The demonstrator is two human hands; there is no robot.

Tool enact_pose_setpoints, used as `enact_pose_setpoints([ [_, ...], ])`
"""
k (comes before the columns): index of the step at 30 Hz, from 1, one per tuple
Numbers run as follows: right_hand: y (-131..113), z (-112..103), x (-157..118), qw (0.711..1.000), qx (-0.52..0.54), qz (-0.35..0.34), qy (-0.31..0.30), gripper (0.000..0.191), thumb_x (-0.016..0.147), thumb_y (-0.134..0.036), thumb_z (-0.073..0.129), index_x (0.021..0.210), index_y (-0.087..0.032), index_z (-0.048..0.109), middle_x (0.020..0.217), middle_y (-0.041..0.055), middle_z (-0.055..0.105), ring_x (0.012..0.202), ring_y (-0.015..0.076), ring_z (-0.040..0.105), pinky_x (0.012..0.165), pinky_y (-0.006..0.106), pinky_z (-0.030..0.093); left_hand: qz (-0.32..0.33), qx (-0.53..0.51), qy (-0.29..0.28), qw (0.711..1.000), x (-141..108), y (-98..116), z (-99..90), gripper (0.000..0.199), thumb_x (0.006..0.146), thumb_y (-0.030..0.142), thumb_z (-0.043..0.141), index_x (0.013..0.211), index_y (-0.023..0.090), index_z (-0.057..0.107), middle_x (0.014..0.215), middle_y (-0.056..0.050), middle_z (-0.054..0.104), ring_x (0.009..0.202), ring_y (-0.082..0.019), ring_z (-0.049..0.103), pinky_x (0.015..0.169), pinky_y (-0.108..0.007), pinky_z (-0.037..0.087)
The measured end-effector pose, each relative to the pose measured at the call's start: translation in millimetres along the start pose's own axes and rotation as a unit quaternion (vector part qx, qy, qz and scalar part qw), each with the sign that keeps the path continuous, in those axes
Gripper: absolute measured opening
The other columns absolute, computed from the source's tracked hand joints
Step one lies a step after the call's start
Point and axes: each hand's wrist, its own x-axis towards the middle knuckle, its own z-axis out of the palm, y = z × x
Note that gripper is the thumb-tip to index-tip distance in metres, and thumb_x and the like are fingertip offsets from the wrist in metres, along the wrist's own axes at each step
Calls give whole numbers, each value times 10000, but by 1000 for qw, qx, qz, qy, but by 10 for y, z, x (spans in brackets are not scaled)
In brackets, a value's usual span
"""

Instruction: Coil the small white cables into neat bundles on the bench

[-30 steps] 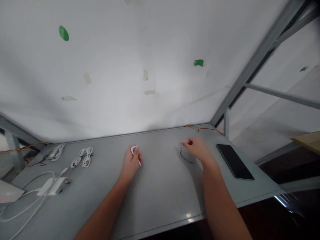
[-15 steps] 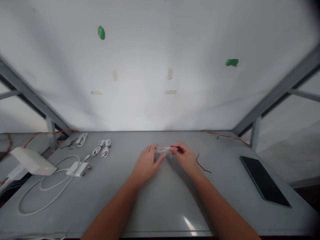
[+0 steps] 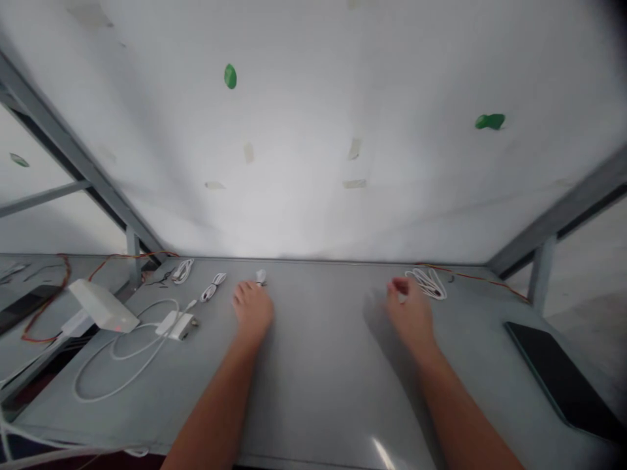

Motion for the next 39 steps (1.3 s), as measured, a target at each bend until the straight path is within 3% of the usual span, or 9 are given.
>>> enact_pose_setpoints([
  [3,-269,181,-227,981,49,-35,-183,219,979,-395,470,894,-232,590,833,100,722,751,247,652,712,362,453,102,-108,-76,986,-315,460,33,369,1058,256,332,1125,99,659,1144,-246,671,1119,-370,628,938,-460,468],
  [7,-551,304,-399,950,101,-71,-287,321,1063,-433,406,846,-235,536,774,38,681,701,194,601,688,308,405,205,-274,-117,932,-671,729,5,320,1084,303,313,1071,176,607,1038,-181,672,992,-305,645,879,-418,476],
  [13,-621,324,-417,938,152,-83,-301,329,1084,-422,395,852,-236,536,728,1,618,678,177,552,680,286,381,249,-355,-156,888,-831,763,-77,282,1072,337,324,1012,205,567,985,-156,665,926,-299,641,858,-441,495],
  [20,-573,332,-398,935,174,-101,-293,227,1039,-307,455,874,-230,589,751,9,637,681,178,550,680,281,379,211,-473,-195,833,-831,776,-168,338,1064,430,355,1164,187,567,1071,-152,731,952,-281,714,862,-420,549],
  [27,-560,310,-378,936,176,-70,-295,216,1014,-290,482,818,-234,556,705,-7,614,649,172,525,651,274,366,225,-476,-191,829,-841,773,-122,325,1026,475,450,1156,199,561,1099,-170,736,978,-300,722,881,-444,540],
  [29,-558,304,-383,940,172,-84,-284,224,1003,-276,478,794,-234,546,702,-2,608,652,173,518,646,276,355,189,-527,-219,799,-830,780,-106,372,1012,539,501,1190,213,530,947,-104,751,823,-257,721,785,-400,548],
  [32,-564,282,-390,944,147,-111,-273,229,977,-250,488,756,-232,545,686,4,603,647,172,506,640,280,331,114,-632,-285,711,-759,763,-118,507,1000,644,515,1272,222,444,697,12,701,599,-204,664,651,-343,530],
  [35,-587,251,-387,935,174,-111,-288,213,971,-250,488,781,-230,582,706,1,622,660,169,513,648,274,346,119,-701,-265,651,-667,708,-167,530,1001,645,536,1311,229,428,925,-67,790,868,-235,757,854,-405,569],
  [39,-624,210,-381,917,239,-93,-305,226,992,-310,486,834,-221,620,772,6,665,715,174,554,682,276,396,262,-615,-268,694,-658,648,-221,523,952,569,672,1342,240,557,1362,-143,708,1314,-300,636,1144,-471,446],
])
